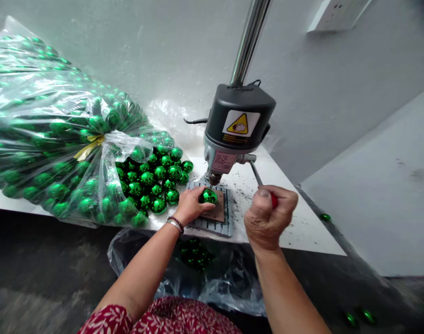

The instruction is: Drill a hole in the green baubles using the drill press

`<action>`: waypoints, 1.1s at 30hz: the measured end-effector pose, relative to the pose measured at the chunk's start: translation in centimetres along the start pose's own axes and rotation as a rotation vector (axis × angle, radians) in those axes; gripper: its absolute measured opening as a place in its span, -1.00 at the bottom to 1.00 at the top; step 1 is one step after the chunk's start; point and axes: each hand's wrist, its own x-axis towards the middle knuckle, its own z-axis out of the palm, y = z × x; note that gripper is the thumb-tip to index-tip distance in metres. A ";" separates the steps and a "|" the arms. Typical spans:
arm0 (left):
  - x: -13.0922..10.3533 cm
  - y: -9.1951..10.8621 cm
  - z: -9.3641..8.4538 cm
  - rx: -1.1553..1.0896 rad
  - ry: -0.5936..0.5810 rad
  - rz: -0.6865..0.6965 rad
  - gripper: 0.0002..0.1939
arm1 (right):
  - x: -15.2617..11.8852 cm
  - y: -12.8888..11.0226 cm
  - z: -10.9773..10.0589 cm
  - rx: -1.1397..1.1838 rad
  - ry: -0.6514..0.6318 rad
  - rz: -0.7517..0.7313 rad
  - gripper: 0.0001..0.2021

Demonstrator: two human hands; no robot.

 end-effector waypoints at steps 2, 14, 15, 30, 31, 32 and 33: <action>0.1 0.0 0.0 -0.005 0.004 -0.007 -0.33 | 0.5 -0.3 0.0 -0.001 0.002 0.003 -0.76; -3.8 0.7 -1.4 -0.235 0.016 0.033 -0.44 | 11.1 -4.2 2.2 -0.102 -0.119 0.285 -0.77; -4.8 0.7 -1.7 -0.225 -0.015 0.072 -0.42 | 11.0 -4.1 2.2 -0.095 -0.102 0.281 -0.77; -8.5 -3.8 -6.8 0.392 0.168 -0.260 -0.55 | 10.2 -4.2 2.3 -0.031 -0.109 0.281 -0.78; -8.3 -3.8 -6.9 0.430 0.133 -0.309 -0.55 | 10.1 -4.2 2.3 -0.025 -0.113 0.280 -0.78; -8.1 -3.7 -6.9 0.459 0.103 -0.345 -0.56 | 9.9 -4.1 2.3 -0.019 -0.115 0.278 -0.78; -7.9 -3.5 -6.9 0.483 0.076 -0.365 -0.55 | 9.8 -4.1 2.3 -0.015 -0.117 0.275 -0.78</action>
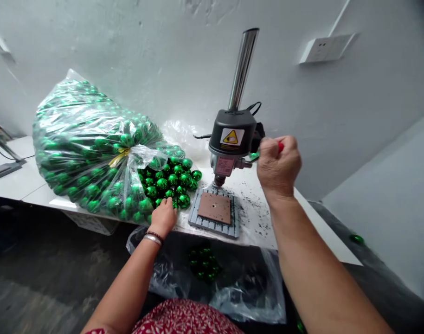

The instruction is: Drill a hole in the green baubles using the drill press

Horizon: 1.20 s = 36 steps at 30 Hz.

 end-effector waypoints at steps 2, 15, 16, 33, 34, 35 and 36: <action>0.1 0.5 0.1 0.054 -0.040 0.018 -0.51 | -0.2 0.1 0.0 0.000 0.001 -0.003 -0.78; -1.5 0.7 0.6 -1.394 -0.217 -0.046 -0.45 | -0.3 0.3 -0.1 0.018 0.045 0.002 -0.72; -1.7 1.0 0.6 -1.549 -0.286 -0.081 -0.45 | -0.3 0.3 -0.1 0.018 0.056 0.003 -0.72; -0.3 4.3 2.1 -0.950 -0.058 0.093 -0.48 | -0.8 0.5 -0.4 0.035 0.081 0.000 -0.65; -0.1 4.2 2.2 -0.917 -0.023 0.126 -0.49 | -0.8 0.5 -0.4 0.034 0.079 -0.003 -0.65; 0.1 4.2 2.3 -0.897 0.002 0.150 -0.49 | -0.8 0.6 -0.4 0.034 0.077 -0.005 -0.65; 0.2 4.1 2.4 -0.893 0.010 0.164 -0.49 | -0.8 0.6 -0.4 0.035 0.077 -0.005 -0.65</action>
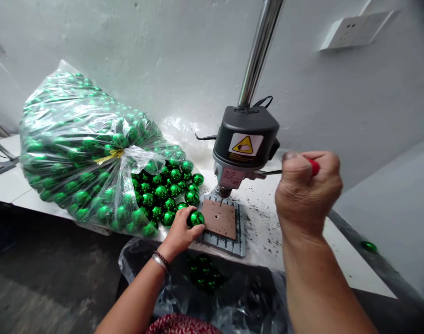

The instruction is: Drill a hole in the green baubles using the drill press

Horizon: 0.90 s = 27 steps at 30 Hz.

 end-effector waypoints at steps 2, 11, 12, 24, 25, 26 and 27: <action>0.0 -0.1 -0.1 -0.036 -0.016 -0.022 -0.48 | -0.1 0.1 0.0 0.006 0.006 0.000 -0.65; -0.2 -0.6 -0.3 -0.606 -0.032 -0.222 -0.47 | -0.3 -0.1 0.1 -0.004 0.047 0.027 -0.67; 0.1 -0.5 -0.2 -0.592 -0.046 -0.229 -0.46 | -0.3 -0.2 0.1 0.005 0.051 0.019 -0.67; 4.4 1.6 0.8 -0.118 -0.244 -0.086 -0.55 | -0.3 -0.1 -0.1 0.056 -0.004 -0.058 -0.65; 4.6 1.6 1.0 -0.124 -0.247 -0.103 -0.55 | -0.2 -0.1 -0.1 0.057 -0.007 -0.058 -0.66; 4.7 1.5 1.2 -0.132 -0.249 -0.128 -0.53 | -0.2 -0.1 -0.1 0.058 -0.011 -0.056 -0.66; 4.9 1.3 1.4 -0.138 -0.247 -0.152 -0.52 | -0.2 -0.1 -0.2 0.060 -0.016 -0.053 -0.67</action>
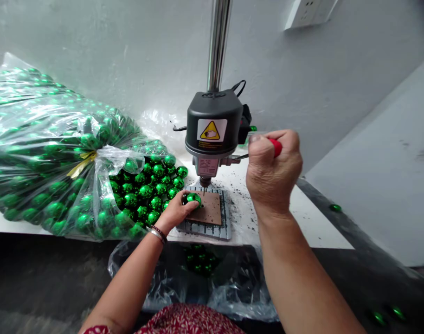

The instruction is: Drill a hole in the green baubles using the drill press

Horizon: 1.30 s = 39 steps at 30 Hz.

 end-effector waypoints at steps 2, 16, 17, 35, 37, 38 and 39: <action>0.4 -0.3 0.2 0.007 0.021 -0.009 -0.49 | 0.0 0.0 0.0 0.010 -0.012 0.005 -0.67; 1.1 0.5 1.0 0.244 -0.027 0.111 -0.29 | -0.1 0.2 -0.2 0.018 -0.027 -0.021 -0.71; 1.2 0.5 1.1 0.248 -0.034 0.143 -0.30 | -0.1 0.2 -0.2 0.024 -0.022 -0.024 -0.71; 1.3 1.4 2.1 0.262 -0.060 0.092 -0.29 | -0.3 0.5 -0.2 0.061 -0.013 -0.030 -0.73; 1.3 1.5 2.0 0.258 -0.069 0.082 -0.31 | -0.4 0.6 -0.3 0.051 -0.020 -0.040 -0.73; 1.3 1.5 2.0 0.257 -0.071 0.086 -0.32 | -0.4 0.6 -0.4 0.044 -0.022 -0.047 -0.72; 1.3 1.4 2.0 0.256 -0.074 0.092 -0.34 | -0.5 0.7 -0.5 0.037 -0.021 -0.056 -0.72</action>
